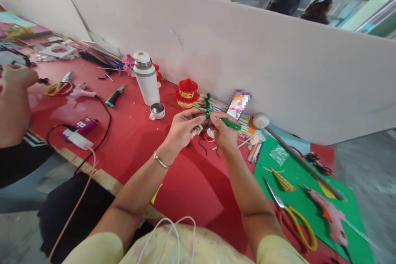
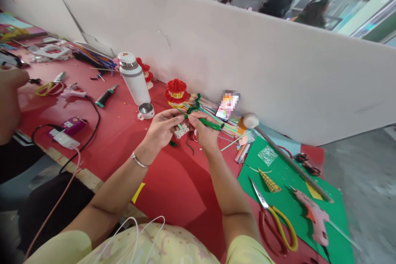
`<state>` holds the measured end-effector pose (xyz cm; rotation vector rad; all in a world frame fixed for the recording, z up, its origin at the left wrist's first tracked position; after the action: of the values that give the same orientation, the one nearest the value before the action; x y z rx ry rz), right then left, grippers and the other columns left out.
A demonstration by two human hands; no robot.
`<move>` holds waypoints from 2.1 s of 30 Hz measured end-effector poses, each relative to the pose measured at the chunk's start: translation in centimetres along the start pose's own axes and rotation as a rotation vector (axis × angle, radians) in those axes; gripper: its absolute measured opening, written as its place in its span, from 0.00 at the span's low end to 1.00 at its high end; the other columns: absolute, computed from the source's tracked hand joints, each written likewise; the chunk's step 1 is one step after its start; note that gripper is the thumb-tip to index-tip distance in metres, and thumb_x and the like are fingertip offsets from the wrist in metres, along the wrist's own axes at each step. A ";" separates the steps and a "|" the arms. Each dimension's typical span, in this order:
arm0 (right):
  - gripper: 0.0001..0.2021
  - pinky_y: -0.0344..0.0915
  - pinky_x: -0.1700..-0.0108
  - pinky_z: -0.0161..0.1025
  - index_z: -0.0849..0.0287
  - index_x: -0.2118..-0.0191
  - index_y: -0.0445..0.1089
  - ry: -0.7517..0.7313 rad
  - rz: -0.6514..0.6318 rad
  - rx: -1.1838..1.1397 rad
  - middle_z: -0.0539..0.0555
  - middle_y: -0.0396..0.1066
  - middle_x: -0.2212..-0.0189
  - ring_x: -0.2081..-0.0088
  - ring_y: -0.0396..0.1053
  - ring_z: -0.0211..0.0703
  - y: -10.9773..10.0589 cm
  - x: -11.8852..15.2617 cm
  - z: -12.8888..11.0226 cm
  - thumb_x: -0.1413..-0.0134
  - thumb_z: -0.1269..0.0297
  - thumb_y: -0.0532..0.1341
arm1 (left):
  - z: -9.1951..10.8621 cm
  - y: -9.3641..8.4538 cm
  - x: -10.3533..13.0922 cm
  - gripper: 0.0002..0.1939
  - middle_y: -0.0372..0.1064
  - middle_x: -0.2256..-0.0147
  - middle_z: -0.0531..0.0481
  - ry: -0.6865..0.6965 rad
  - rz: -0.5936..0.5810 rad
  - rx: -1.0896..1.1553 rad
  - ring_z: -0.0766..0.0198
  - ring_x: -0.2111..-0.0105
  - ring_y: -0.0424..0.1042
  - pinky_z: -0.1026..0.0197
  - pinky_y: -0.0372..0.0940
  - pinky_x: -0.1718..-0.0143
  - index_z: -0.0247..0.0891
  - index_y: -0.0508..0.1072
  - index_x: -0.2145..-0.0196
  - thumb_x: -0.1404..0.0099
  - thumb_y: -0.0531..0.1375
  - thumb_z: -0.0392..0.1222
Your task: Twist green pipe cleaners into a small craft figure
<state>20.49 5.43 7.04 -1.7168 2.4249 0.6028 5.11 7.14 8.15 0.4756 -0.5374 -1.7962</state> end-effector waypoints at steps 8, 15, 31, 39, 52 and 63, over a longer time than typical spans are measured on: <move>0.16 0.64 0.78 0.36 0.53 0.74 0.77 0.225 -0.204 -0.109 0.45 0.73 0.79 0.80 0.66 0.35 0.2 -1.0 1.0 0.65 0.52 0.80 | 0.9 -0.9 -0.4 0.15 0.82 0.68 0.48 0.021 -0.066 -0.112 0.71 0.76 0.72 0.67 0.67 0.75 0.37 0.87 0.67 0.54 0.80 0.39; 0.17 0.64 0.78 0.35 0.53 0.73 0.77 0.267 -0.201 -0.112 0.45 0.73 0.79 0.80 0.66 0.35 0.4 -0.9 1.6 0.64 0.50 0.79 | 0.4 -1.2 -0.5 0.15 0.78 0.73 0.51 0.022 -0.031 -0.145 0.71 0.77 0.69 0.67 0.61 0.77 0.37 0.86 0.65 0.52 0.79 0.40; 0.09 0.69 0.70 0.38 0.50 0.62 0.83 -0.147 -0.240 0.268 0.47 0.79 0.70 0.77 0.72 0.36 0.4 -0.4 -1.6 0.35 0.53 0.67 | 1.9 -0.9 0.4 0.13 0.84 0.63 0.48 0.477 0.099 -0.616 0.58 0.63 0.81 0.57 0.75 0.56 0.43 0.87 0.60 0.43 0.70 0.31; 0.11 0.69 0.72 0.36 0.52 0.61 0.82 -0.188 -0.170 0.329 0.48 0.79 0.68 0.76 0.71 0.35 0.4 -0.1 -2.2 0.36 0.51 0.68 | 1.7 -0.9 0.1 0.15 0.85 0.62 0.47 0.469 0.082 -0.602 0.58 0.61 0.82 0.56 0.75 0.53 0.40 0.87 0.56 0.42 0.70 0.33; 0.15 0.69 0.73 0.35 0.53 0.66 0.82 0.206 -0.172 -0.071 0.48 0.80 0.73 0.74 0.74 0.38 0.0 -1.0 1.7 0.55 0.49 0.77 | 1.1 -0.6 -0.5 0.15 0.79 0.71 0.50 0.168 0.010 -0.210 0.66 0.70 0.74 0.64 0.68 0.68 0.37 0.87 0.64 0.52 0.77 0.39; 0.17 0.66 0.77 0.27 0.53 0.66 0.80 0.410 -0.268 -0.307 0.45 0.76 0.77 0.76 0.73 0.32 0.6 -0.8 2.0 0.63 0.55 0.82 | 0.8 -0.7 -0.6 0.16 0.80 0.69 0.49 0.101 -0.099 -0.161 0.69 0.72 0.72 0.66 0.66 0.71 0.37 0.88 0.63 0.52 0.79 0.36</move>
<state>19.94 7.07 5.65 -2.4564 2.3720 0.6692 4.30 8.00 8.41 0.4850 -0.3007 -1.8818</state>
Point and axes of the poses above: each hand's wrist, its own x-axis away from the middle knuckle, its own y-axis out of the palm, z = x × y, the point moved 7 cm from there along -x, towards the middle knuckle
